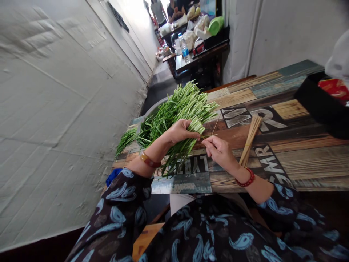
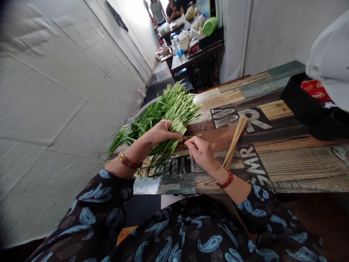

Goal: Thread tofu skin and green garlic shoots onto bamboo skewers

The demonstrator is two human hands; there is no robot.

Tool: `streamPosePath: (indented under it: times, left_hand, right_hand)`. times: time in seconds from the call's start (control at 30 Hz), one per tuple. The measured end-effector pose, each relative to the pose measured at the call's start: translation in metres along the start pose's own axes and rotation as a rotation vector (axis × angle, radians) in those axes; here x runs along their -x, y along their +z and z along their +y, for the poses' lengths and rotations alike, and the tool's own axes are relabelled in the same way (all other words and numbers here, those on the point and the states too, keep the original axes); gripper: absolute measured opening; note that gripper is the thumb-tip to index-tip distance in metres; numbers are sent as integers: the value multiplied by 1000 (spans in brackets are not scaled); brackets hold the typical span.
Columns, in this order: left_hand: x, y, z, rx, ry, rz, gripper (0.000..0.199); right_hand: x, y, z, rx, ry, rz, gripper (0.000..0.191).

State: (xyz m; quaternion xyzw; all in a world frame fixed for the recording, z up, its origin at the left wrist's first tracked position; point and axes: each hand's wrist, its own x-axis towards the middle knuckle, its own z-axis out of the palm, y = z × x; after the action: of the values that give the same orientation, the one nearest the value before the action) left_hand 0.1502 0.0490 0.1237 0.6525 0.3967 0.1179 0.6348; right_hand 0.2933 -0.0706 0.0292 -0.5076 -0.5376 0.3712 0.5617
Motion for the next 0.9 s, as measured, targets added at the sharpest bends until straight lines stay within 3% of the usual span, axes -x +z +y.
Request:
streamPosePath:
  times: [0.27, 0.53, 0.63, 0.7, 0.8, 0.9]
  left_hand:
    - [2, -5, 9, 3, -59, -89, 37]
    - [-3, 1, 0, 0, -51, 28, 39]
    - [-3, -6, 4, -9, -73, -56, 43]
    - [-3, -14, 7, -8, -48, -97, 47]
    - [-2, -25, 10, -21, 43, -34, 50]
    - [2, -30, 10, -129, 107, -27, 39]
  right_hand:
    - [0, 3, 4, -30, -20, -2, 30]
    - [-1, 4, 7, 12, -53, 15, 29]
    - [-1, 5, 7, -63, 15, -4, 31]
    - [-2, 5, 8, -105, 55, -18, 33]
    - [-1, 5, 10, -142, 88, -26, 36]
    - [0, 5, 12, -153, 88, -25, 36]
